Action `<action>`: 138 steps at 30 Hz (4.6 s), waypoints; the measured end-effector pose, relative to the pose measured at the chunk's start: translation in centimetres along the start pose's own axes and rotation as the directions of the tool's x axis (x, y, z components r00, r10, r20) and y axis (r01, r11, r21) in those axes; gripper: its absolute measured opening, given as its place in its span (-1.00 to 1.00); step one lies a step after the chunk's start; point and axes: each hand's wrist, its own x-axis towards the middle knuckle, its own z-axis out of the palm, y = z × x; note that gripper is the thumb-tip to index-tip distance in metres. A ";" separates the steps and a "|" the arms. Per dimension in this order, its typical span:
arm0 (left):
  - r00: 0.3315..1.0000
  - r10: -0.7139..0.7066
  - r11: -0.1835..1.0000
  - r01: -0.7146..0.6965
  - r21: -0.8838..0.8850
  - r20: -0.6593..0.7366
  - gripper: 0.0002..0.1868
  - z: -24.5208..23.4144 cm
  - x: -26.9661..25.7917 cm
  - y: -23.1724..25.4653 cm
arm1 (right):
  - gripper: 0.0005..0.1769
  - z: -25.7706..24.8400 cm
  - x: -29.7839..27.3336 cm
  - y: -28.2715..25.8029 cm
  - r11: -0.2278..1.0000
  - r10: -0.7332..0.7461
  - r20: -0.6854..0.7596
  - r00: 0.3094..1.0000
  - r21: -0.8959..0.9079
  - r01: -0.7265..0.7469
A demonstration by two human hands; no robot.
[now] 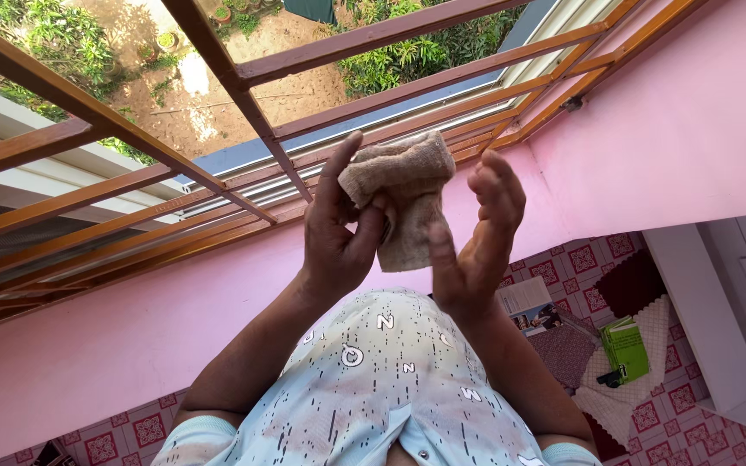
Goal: The person wipes the wooden grilles and frame of a window using a cloth.
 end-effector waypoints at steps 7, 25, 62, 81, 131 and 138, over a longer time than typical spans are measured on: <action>0.959 0.142 0.990 -0.142 -0.021 0.247 -0.21 -1.2 1.0 5.0 | 0.00 0.5 3.2 -2.0 0.955 -0.146 0.360 0.922 -0.190 0.225; 0.663 0.737 0.498 -0.402 0.768 -0.131 -0.10 -8.1 10.1 -1.3 | -0.40 6.7 12.0 0.4 0.674 -0.175 0.324 0.930 -0.649 0.353; 0.526 0.846 0.404 -0.531 0.745 -0.084 -0.33 -6.9 10.7 0.2 | -0.39 6.5 8.4 2.7 0.721 -0.321 0.318 0.892 -0.528 0.448; 0.403 0.890 -0.234 -0.001 0.972 0.215 -0.61 -6.1 10.6 0.8 | -0.51 4.6 12.8 -0.2 0.767 -0.263 0.232 0.936 -0.539 0.349; 0.647 0.733 -0.313 0.048 0.949 0.209 -0.26 -3.3 9.3 -6.9 | -0.44 -8.8 11.5 14.6 0.909 -0.215 -0.035 0.976 -0.372 0.187; 0.713 0.642 -0.332 -0.073 0.940 0.282 -0.70 -1.2 9.2 -5.5 | -0.36 -6.5 10.9 13.8 0.912 -0.199 -0.090 0.976 -0.382 0.151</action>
